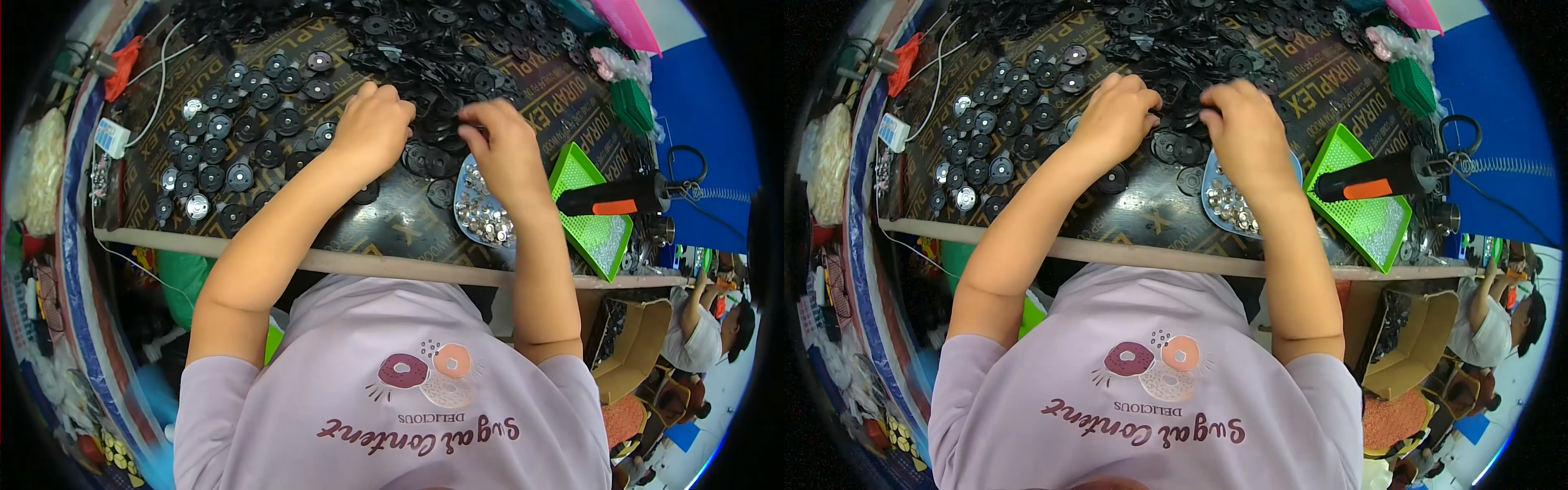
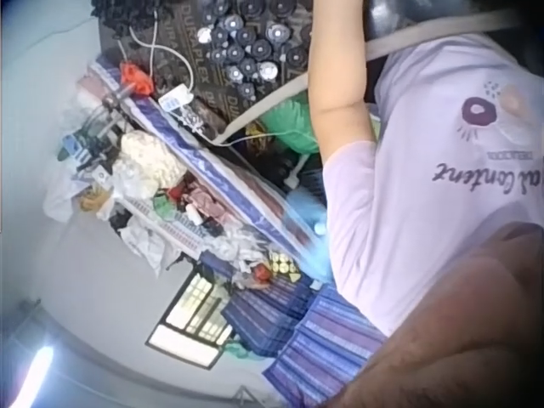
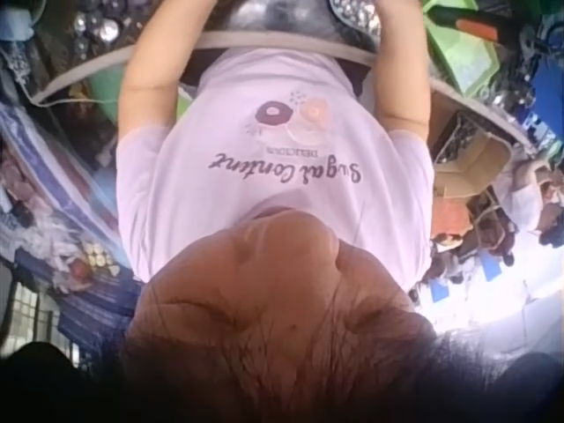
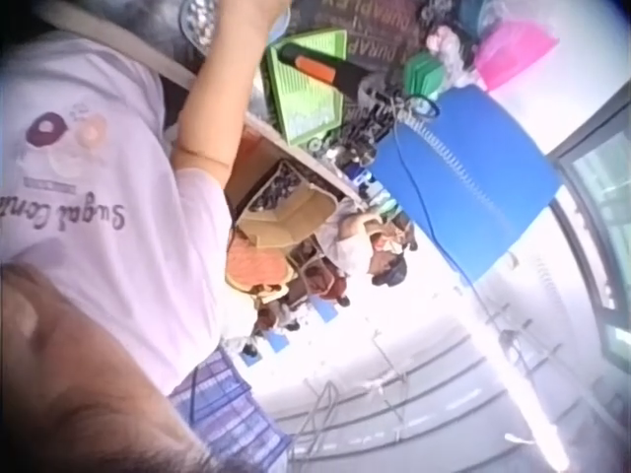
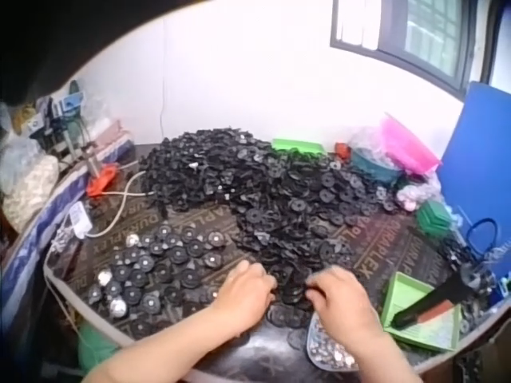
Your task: The person assembles small electronic components by hand, placing metal inserts into plastic circular housings at a workbench.
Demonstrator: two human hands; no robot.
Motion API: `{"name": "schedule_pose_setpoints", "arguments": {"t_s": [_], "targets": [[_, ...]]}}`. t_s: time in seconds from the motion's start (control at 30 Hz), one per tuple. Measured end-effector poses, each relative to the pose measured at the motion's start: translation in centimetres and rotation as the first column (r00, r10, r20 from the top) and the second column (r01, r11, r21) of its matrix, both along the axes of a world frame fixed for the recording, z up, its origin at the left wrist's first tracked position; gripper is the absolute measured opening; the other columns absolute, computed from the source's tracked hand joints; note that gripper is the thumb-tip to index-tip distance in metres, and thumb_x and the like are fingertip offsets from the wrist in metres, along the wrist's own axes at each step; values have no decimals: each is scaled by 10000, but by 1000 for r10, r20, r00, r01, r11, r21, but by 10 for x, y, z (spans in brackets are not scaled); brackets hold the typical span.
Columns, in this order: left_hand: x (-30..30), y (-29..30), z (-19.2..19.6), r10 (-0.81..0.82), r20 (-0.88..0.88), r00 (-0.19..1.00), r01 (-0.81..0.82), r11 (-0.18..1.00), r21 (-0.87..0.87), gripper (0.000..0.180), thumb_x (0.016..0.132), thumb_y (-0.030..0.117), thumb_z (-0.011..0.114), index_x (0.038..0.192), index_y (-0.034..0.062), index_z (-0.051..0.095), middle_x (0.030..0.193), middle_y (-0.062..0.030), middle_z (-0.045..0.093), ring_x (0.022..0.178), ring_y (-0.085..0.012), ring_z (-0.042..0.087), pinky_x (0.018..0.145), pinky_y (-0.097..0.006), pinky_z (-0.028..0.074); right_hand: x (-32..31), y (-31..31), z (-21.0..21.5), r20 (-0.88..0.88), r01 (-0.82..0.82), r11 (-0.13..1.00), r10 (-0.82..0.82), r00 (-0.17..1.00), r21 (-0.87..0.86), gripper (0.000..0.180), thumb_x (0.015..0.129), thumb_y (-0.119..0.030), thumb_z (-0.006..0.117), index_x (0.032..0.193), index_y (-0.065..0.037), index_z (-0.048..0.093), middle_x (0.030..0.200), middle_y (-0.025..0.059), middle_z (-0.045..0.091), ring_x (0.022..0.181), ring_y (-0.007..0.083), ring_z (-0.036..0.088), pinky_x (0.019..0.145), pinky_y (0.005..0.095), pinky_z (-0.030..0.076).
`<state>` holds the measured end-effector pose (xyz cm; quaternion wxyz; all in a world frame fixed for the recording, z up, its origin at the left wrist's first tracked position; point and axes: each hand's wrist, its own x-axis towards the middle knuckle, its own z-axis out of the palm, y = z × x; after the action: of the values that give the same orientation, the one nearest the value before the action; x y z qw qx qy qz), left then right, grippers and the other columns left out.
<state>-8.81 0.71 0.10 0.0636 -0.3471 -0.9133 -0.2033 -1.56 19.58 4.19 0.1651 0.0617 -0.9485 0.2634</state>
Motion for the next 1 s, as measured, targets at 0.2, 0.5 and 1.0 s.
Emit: {"name": "schedule_pose_setpoints", "arguments": {"t_s": [0.2,0.5,1.0], "targets": [[2,5,-13,-16,-87,996,22,997,67,73,785,56,597,843,41,638,899,-115,603,945,-317,528,829,-437,453,50,20,-10,395,-108,990,63,916,95,139,723,-21,717,861,-15,704,838,161,656,793,335,648,713,392,513],[11,6,10,20,-131,991,12,971,239,152,824,31,577,967,24,628,1004,-159,577,948,-334,557,826,-418,473,63,19,-43,201,-35,998,24,979,52,111,766,-37,705,870,-8,680,831,155,651,766,336,634,692,383,505],[71,14,16,-554,779,295,-720,407,562,232,962,31,524,1173,-2,432,1068,-141,640,863,-218,679,690,-286,580,54,-12,-14,299,237,299,183,937,-924,157,932,-104,615,1024,24,615,932,33,620,850,119,612,792,257,489]]}}
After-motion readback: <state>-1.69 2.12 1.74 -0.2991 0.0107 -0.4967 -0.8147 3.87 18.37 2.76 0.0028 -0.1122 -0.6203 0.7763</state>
